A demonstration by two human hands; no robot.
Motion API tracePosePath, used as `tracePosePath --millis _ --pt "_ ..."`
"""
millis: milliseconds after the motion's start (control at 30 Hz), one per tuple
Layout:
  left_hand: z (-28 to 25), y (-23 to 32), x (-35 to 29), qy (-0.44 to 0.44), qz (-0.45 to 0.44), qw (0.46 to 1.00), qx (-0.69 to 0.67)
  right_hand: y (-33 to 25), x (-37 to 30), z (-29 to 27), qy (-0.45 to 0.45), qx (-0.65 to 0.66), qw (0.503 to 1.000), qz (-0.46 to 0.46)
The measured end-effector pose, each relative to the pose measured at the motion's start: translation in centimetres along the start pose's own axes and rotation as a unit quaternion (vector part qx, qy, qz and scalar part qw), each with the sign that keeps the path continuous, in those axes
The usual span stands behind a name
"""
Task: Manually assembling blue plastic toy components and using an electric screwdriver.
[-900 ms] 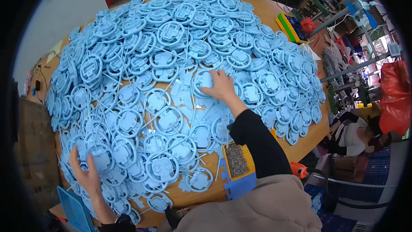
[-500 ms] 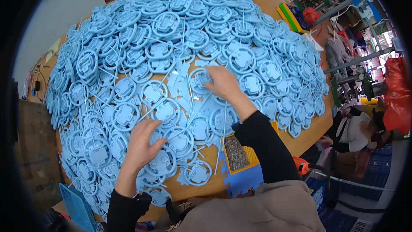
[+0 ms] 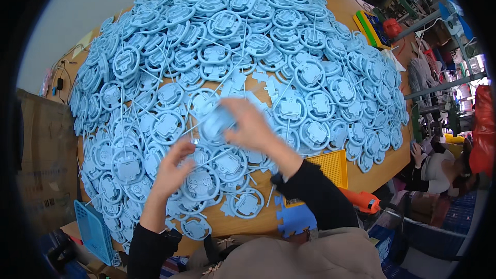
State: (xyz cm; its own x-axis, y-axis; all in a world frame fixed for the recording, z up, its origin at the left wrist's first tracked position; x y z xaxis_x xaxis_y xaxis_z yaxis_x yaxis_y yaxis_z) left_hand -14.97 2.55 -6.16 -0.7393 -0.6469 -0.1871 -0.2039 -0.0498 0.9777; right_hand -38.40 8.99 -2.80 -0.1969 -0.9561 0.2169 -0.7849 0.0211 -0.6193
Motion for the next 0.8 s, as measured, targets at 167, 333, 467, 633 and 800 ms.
tracePosePath --millis 167,333,467,633,800 --pt "-3.8 -0.3 -0.8 0.032 -0.172 0.92 -0.351 -9.0 -0.1 3.2 0.011 0.029 0.968 -0.248" --pt "-3.9 0.1 -1.5 0.128 -0.142 0.875 -0.445 9.1 5.5 2.1 0.068 -0.163 0.973 0.147" --pt "-2.9 -0.4 -0.4 0.074 -0.121 0.872 -0.469 13.2 6.5 3.6 -0.005 -0.201 0.959 0.197" --pt "-2.2 -0.1 1.0 0.08 -0.171 0.878 -0.44 9.9 4.0 2.5 0.103 -0.1 0.97 0.197" --pt "-0.1 1.6 3.3 0.015 -0.2 0.819 -0.537 -2.8 0.9 2.5 0.046 0.213 0.971 0.102"
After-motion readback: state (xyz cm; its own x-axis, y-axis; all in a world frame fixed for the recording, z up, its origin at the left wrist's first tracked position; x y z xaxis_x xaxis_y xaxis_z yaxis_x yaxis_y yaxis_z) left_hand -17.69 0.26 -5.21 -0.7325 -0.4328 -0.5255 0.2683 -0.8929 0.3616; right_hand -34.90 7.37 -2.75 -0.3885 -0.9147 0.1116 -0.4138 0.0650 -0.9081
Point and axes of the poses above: each hand's wrist, its own x-axis towards the middle knuckle, its own z-axis out of the palm, y = z × x, the point moved 4 cm from there along x, towards the middle knuckle, and after that the axes turned 7 degrees about -x, right-handed, at the moved point
